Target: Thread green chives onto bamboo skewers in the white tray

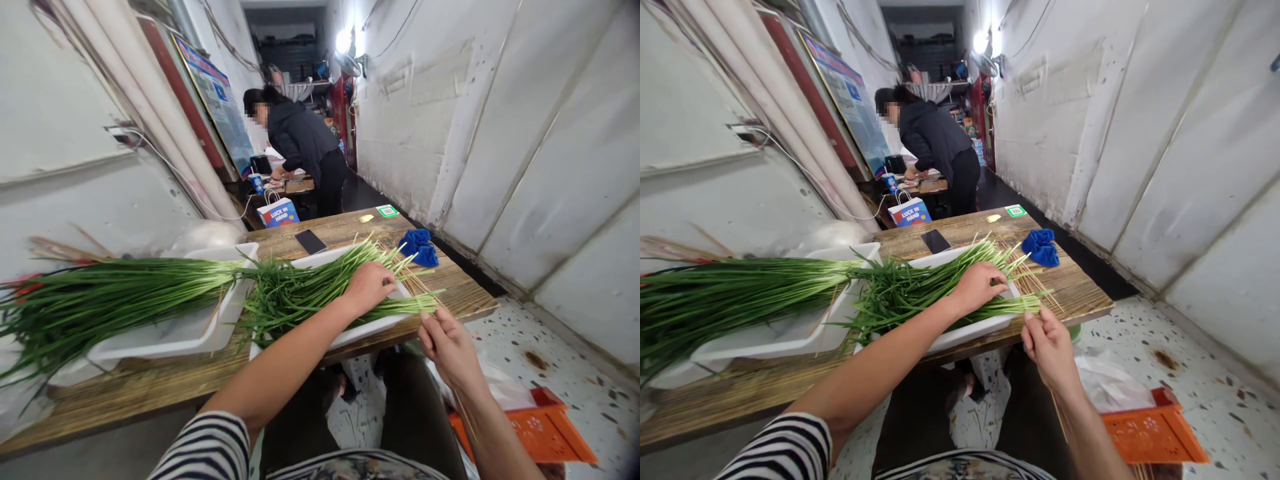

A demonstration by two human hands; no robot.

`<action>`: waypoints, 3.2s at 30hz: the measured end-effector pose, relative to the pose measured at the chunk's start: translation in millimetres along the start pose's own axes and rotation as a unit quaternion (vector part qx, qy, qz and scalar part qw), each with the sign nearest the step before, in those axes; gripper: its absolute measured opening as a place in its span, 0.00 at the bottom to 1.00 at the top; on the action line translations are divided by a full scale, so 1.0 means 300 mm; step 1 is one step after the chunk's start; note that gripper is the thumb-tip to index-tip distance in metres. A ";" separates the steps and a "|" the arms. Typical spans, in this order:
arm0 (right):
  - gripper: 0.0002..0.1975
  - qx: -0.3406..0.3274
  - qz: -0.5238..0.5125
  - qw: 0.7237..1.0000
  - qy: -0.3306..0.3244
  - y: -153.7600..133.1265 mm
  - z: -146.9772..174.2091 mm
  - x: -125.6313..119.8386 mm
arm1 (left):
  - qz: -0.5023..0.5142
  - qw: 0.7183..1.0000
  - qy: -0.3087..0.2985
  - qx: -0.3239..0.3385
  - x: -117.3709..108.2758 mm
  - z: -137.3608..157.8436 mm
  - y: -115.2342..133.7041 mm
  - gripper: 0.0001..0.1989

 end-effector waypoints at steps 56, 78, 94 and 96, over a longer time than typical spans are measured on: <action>0.21 -0.018 0.070 0.997 -0.024 -0.022 0.000 -0.018 | 0.232 0.943 0.091 -0.218 -0.002 0.011 -0.091 0.12; 0.20 -0.020 0.070 0.997 -0.018 -0.016 0.002 -0.021 | 0.188 0.954 0.107 -0.206 -0.019 0.014 -0.083 0.11; 0.20 -0.021 0.068 0.997 -0.026 -0.013 -0.001 -0.022 | 0.185 0.957 0.112 -0.193 -0.026 0.013 -0.079 0.10; 0.21 -0.014 0.064 0.998 -0.025 -0.009 -0.001 -0.023 | 0.183 0.958 0.110 -0.189 -0.025 0.012 -0.078 0.10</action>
Point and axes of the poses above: each hand's wrist, its own z-axis away from the middle knuckle, its own x-axis out of the palm, y = z × x, the point moved 8 cm from there along -z, towards the middle knuckle, and after that the axes turned 13 degrees about y, right-handed, at the moved point
